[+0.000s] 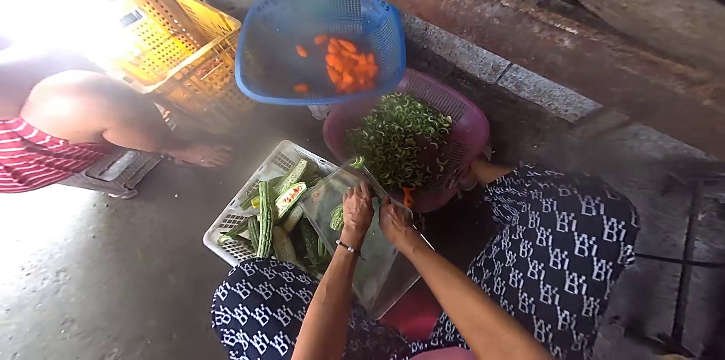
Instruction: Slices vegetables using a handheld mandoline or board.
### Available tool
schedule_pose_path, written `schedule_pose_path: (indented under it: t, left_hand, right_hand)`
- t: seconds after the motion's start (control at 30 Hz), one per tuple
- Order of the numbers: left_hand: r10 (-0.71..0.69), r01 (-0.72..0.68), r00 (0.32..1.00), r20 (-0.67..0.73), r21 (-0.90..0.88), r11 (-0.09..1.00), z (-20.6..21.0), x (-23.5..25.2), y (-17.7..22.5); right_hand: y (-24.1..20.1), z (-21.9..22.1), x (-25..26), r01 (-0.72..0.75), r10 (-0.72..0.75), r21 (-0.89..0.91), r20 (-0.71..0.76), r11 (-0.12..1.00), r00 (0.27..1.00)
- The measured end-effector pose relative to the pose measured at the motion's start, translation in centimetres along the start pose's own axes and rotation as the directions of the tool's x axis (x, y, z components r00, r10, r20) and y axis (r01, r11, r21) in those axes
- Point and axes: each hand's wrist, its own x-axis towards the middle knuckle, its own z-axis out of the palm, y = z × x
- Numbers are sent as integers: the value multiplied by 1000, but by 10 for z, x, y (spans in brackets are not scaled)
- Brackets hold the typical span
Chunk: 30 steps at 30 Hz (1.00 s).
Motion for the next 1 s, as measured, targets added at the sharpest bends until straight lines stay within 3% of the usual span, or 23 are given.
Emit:
schedule_pose_path:
  t: [0.27,0.5,0.73,1.0]
  left_hand:
    - [-31,30,999,-23,-23,999,-1,-2,-1]
    - [-73,73,996,57,-1,997,-9,-2,4]
    - [-36,37,999,36,-29,999,-5,-1,1]
    - [-10,6,999,-35,-120,993,-1,-1,0]
  right_hand:
    - [27,12,-26,-23,13,94,107,995,994]
    - [11,-6,-43,21,-21,35,-2,999,1000]
    - [5,-4,-38,-20,22,-50,25,999,999]
    - [-2,6,6,0,1,-93,18,996,1000]
